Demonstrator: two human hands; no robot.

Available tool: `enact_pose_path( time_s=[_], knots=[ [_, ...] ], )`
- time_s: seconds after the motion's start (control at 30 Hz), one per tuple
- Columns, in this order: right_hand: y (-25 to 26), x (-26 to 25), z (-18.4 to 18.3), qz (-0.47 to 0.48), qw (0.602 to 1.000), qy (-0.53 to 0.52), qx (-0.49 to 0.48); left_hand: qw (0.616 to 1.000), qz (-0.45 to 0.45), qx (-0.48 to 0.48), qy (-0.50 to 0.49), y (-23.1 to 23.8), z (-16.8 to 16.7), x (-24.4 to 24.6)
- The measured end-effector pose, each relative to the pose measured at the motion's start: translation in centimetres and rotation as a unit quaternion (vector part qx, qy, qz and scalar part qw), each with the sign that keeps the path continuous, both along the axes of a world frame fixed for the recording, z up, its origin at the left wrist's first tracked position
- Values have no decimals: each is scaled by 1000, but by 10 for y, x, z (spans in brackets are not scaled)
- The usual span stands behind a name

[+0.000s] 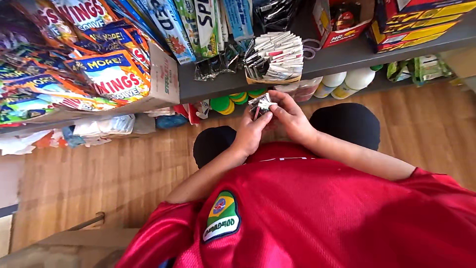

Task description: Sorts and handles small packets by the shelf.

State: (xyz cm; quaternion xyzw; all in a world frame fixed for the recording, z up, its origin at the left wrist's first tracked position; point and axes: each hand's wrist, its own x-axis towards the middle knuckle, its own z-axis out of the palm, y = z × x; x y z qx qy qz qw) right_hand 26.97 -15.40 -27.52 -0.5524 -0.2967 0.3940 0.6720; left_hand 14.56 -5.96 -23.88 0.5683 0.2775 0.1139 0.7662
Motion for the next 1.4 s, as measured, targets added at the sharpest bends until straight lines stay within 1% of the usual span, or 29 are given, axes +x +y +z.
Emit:
enact_pose_path(
  time_s=[0.07, 0.17, 0.23, 0.3, 0.4, 0.53, 0.73, 0.8, 0.93, 1.0, 1.03, 1.1, 1.13, 1.23, 1.3, 1.33, 1.4],
  knots=[
    [-1, 1, -1, -33, 999, -25, -5, 999, 12, -36, -28, 0, 0, 0],
    [-2, 3, -3, -57, 997, -50, -6, 998, 21, -45, -50, -1, -1, -2],
    [-3, 4, -9, -67, 996, -62, 4, 998, 26, -14, -48, -1, 0, -3],
    [-3, 5, -10, -69, 995, -77, 5, 999, 38, 24, -25, 1, 1, -4],
    [-6, 4, -8, -53, 992, -112, 7, 997, 48, 67, -4, 1, 3, -5],
    [-8, 1, -8, -21, 983, -178, -22, 997, 41, 68, -6, 1, 6, -4],
    [-7, 0, -6, 3, 991, -126, -51, 997, 42, 6, -63, -1, 3, -5],
    [-7, 0, -6, 1, 991, -120, -53, 997, 48, 16, -60, 0, 1, -6],
    [-6, 3, -6, 18, 993, -112, -43, 993, 11, 120, 15, 3, -1, -9],
    [-4, 6, -2, 31, 988, -143, -42, 978, -19, 202, 59, 5, 3, -8],
    [-3, 9, 0, 35, 983, -176, -47, 968, -25, 241, 60, 9, 3, -6],
    [3, 17, 10, 23, 961, -271, -47, 943, -24, 331, 8, 21, 0, 3],
    [7, 22, 18, 12, 946, -323, -34, 922, -23, 385, -14, 30, 4, 8],
    [27, 43, 51, -20, 889, -458, 14, 850, -11, 526, -28, 55, 25, 25],
    [44, 59, 72, -34, 852, -522, 12, 814, 4, 580, -30, 72, 33, 38],
    [52, 67, 78, -29, 842, -539, -4, 810, 5, 587, -12, 78, 35, 44],
    [64, 81, 83, 6, 833, -549, -67, 817, -11, 574, 53, 83, 39, 53]
  ],
)
